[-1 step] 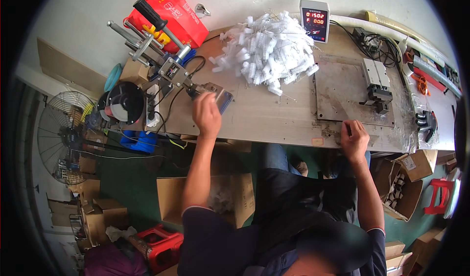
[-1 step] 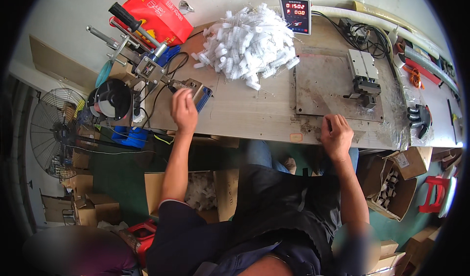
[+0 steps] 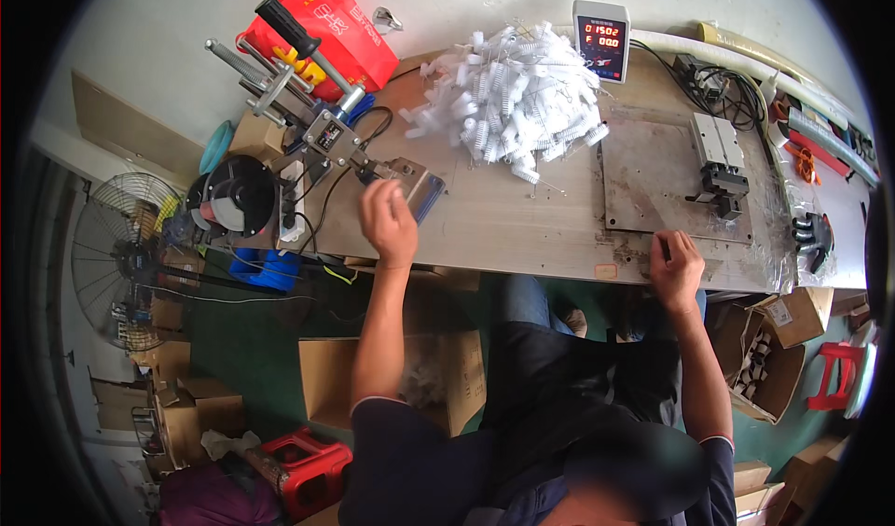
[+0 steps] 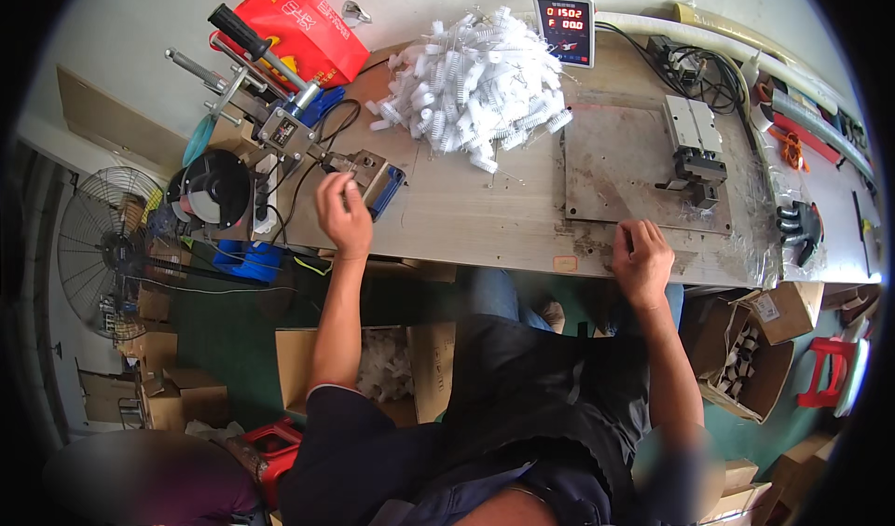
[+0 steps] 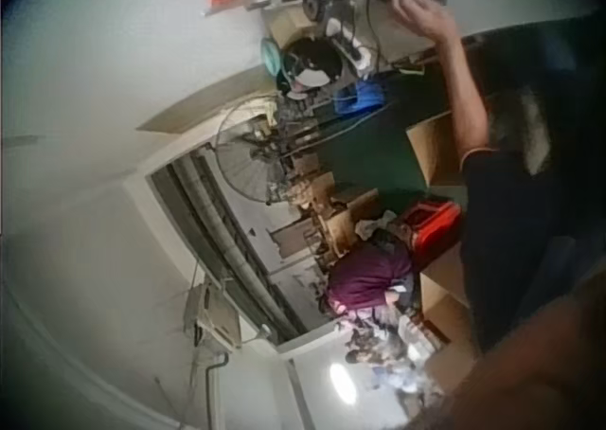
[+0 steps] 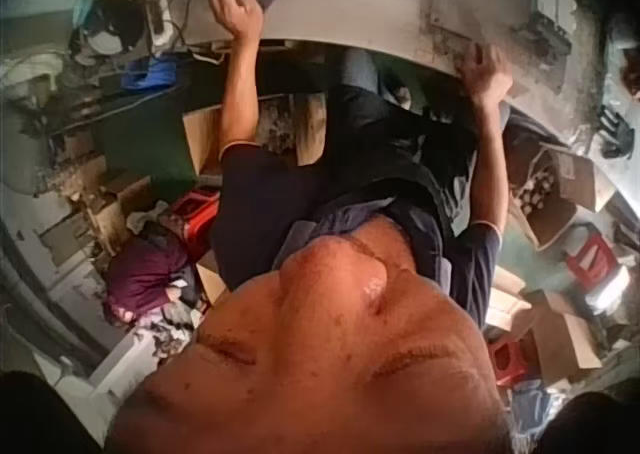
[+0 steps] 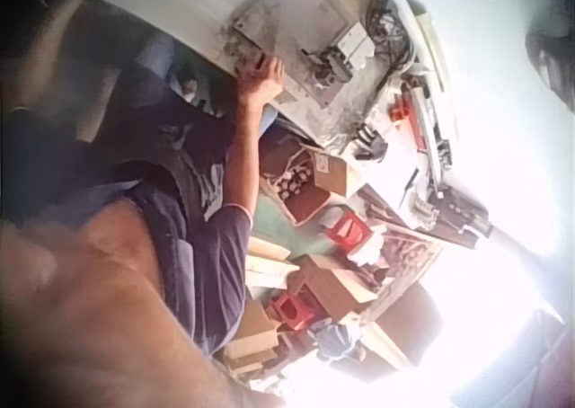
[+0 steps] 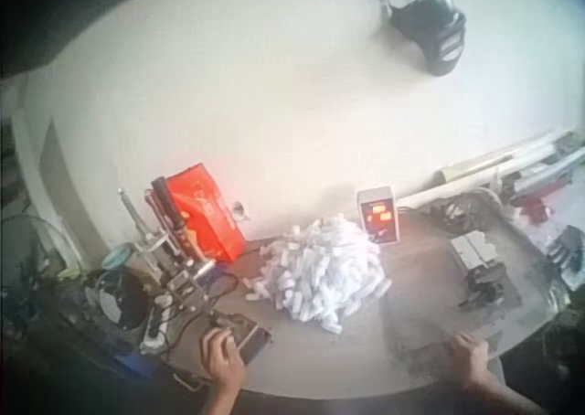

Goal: The person assembles small white plastic components by hand and using a manual press machine.

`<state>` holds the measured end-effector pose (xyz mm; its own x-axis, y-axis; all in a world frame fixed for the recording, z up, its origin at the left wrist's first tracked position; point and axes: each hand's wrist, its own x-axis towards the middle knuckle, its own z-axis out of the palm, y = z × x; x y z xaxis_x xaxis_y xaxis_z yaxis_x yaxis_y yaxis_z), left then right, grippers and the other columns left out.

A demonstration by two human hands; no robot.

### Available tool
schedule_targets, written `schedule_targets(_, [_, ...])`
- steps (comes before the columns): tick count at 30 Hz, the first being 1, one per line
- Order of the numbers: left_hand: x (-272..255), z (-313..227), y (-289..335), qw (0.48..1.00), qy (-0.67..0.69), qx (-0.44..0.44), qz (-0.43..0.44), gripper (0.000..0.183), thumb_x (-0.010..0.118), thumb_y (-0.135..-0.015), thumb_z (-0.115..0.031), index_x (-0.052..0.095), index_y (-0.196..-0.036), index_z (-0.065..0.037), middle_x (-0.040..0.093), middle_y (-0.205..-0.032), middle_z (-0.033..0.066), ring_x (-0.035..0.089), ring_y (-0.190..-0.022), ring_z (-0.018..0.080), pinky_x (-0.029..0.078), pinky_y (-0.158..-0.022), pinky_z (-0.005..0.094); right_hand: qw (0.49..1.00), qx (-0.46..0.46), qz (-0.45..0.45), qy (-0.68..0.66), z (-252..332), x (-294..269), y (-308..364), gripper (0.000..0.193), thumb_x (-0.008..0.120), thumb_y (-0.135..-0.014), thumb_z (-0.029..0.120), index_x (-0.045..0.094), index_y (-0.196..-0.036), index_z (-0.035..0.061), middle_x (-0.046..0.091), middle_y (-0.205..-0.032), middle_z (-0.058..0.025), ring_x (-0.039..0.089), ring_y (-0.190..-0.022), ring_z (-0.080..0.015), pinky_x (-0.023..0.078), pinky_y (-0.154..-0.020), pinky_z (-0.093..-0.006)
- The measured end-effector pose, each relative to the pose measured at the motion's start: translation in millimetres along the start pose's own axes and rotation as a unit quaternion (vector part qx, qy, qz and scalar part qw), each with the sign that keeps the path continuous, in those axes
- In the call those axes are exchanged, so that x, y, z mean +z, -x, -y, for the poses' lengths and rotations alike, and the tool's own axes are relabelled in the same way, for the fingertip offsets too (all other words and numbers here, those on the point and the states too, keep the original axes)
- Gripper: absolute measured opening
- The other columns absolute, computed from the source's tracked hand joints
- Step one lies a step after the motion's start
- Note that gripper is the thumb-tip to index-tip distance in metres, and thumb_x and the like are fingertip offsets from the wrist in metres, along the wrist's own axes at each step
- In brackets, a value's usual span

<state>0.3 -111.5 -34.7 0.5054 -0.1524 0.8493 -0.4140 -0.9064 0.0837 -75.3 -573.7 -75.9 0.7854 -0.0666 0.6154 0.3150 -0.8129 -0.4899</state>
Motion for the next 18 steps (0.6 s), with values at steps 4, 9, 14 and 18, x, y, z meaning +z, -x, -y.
schedule_targets(4, [-28.4,0.7,-51.2,0.975,-0.013,-0.126,-0.185,0.038,0.066,-0.097,-0.011,0.055,-0.131,0.0,0.057,-0.127,0.0184,0.058,-0.116,0.0327,0.052,-0.096,0.0473,1.0,-0.007,0.004,0.001,-4.4,-2.6,0.8,0.009,0.072,-0.083,0.0,0.065,-0.087,0.0048,0.063,-0.08,-0.0129,0.064,-0.075,-0.0355,0.051,-0.066,-0.0432])
schedule_targets(9, [-64.1,4.4,-129.4,0.953,0.035,-0.114,-0.277,0.053,0.068,-0.097,-0.016,0.045,-0.14,0.002,0.05,-0.14,0.0197,0.053,-0.125,0.0313,0.047,-0.105,0.0472,1.0,0.002,0.006,0.006,-5.5,0.3,-2.3,0.01,0.072,-0.083,-0.001,0.065,-0.088,0.004,0.064,-0.081,-0.0144,0.064,-0.077,-0.0369,0.051,-0.068,-0.0436])
schedule_targets(14, [-71.1,-10.8,-173.2,0.94,0.087,-0.177,-0.277,0.07,0.077,-0.092,-0.029,0.042,-0.142,0.005,0.047,-0.141,0.0217,0.048,-0.132,0.0334,0.038,-0.113,0.0463,0.999,-0.004,0.031,0.024,-8.1,17.7,2.1,0.005,0.069,-0.088,0.003,0.068,-0.093,0.0044,0.067,-0.086,-0.0152,0.066,-0.082,-0.0375,0.053,-0.073,-0.0425])
schedule_targets(18, [-42.6,14.9,-204.3,0.957,-0.044,-0.1,-0.269,0.077,0.077,-0.083,-0.025,0.039,-0.144,0.004,0.047,-0.14,0.0266,0.042,-0.134,0.0436,0.03,-0.111,0.0556,0.999,0.008,0.01,0.034,-38.3,7.0,19.6,0.007,0.068,-0.095,0.008,0.07,-0.099,0.0025,0.07,-0.091,-0.0148,0.068,-0.084,-0.0338,0.054,-0.076,-0.0412])
